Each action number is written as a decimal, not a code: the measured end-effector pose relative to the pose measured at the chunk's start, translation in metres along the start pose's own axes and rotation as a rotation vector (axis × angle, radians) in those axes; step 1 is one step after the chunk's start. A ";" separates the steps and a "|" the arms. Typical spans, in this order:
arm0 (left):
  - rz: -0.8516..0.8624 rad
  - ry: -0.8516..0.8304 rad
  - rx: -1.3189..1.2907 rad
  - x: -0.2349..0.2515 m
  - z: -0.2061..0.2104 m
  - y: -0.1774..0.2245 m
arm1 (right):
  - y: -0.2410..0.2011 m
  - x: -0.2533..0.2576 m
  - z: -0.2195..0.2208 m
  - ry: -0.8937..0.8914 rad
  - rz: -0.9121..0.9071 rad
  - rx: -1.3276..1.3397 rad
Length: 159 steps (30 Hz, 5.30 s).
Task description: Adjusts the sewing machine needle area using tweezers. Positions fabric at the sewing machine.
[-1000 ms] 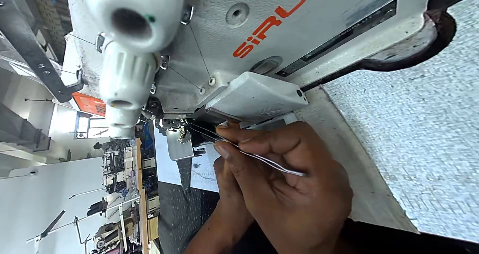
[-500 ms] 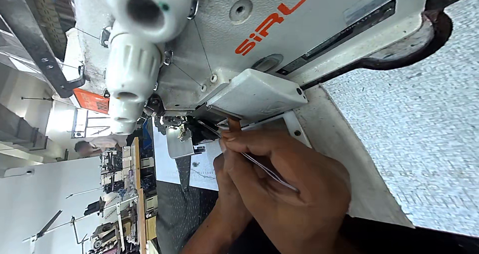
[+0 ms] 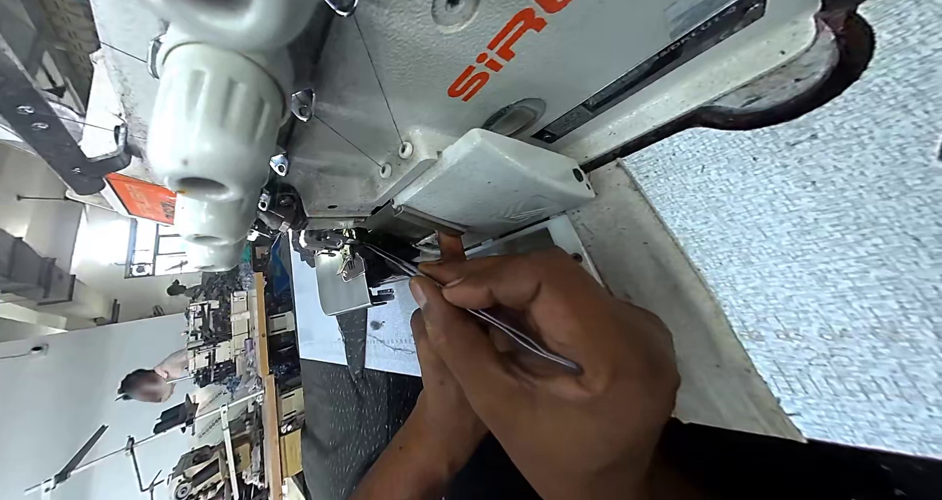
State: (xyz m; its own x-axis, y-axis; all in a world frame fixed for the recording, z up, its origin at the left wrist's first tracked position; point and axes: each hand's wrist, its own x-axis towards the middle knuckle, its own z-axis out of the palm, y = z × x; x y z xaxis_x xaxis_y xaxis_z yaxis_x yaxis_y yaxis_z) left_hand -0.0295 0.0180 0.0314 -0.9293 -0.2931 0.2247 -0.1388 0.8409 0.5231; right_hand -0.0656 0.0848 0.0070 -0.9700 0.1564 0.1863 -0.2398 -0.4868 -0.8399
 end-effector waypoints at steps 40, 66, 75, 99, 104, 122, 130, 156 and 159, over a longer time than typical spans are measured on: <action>-0.295 0.003 -0.373 -0.029 0.004 -0.033 | -0.004 0.005 0.004 -0.043 0.139 -0.032; -0.080 -0.115 -0.119 -0.040 -0.007 -0.034 | -0.004 0.000 -0.001 -0.012 0.023 -0.092; -0.136 -0.118 -0.214 -0.038 -0.007 -0.034 | -0.003 -0.001 0.001 -0.015 0.033 -0.040; 0.174 0.104 -0.362 -0.014 0.008 -0.036 | -0.026 0.030 -0.064 -0.130 -0.177 0.088; 0.136 0.055 -0.390 -0.014 0.009 -0.035 | -0.029 0.042 -0.089 -0.193 -0.156 0.200; 0.085 0.033 -0.576 -0.010 0.009 -0.040 | -0.040 0.040 -0.023 -0.206 -0.253 -0.939; 0.086 0.016 -0.552 -0.009 0.009 -0.041 | -0.047 0.041 -0.023 -0.292 -0.292 -1.089; 0.210 -0.283 -0.933 -0.113 -0.095 -0.105 | -0.096 -0.105 0.014 -0.842 -0.156 -0.644; 0.327 -0.100 -0.633 -0.124 -0.091 -0.113 | -0.092 -0.119 0.012 -0.789 -0.232 -0.750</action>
State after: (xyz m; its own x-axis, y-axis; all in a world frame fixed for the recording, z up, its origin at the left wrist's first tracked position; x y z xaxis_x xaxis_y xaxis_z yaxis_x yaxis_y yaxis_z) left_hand 0.1330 -0.0822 0.0191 -0.9205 -0.0032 0.3907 0.3486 0.4449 0.8249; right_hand 0.0711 0.1004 0.0684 -0.7227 -0.5437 0.4267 -0.5920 0.1682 -0.7882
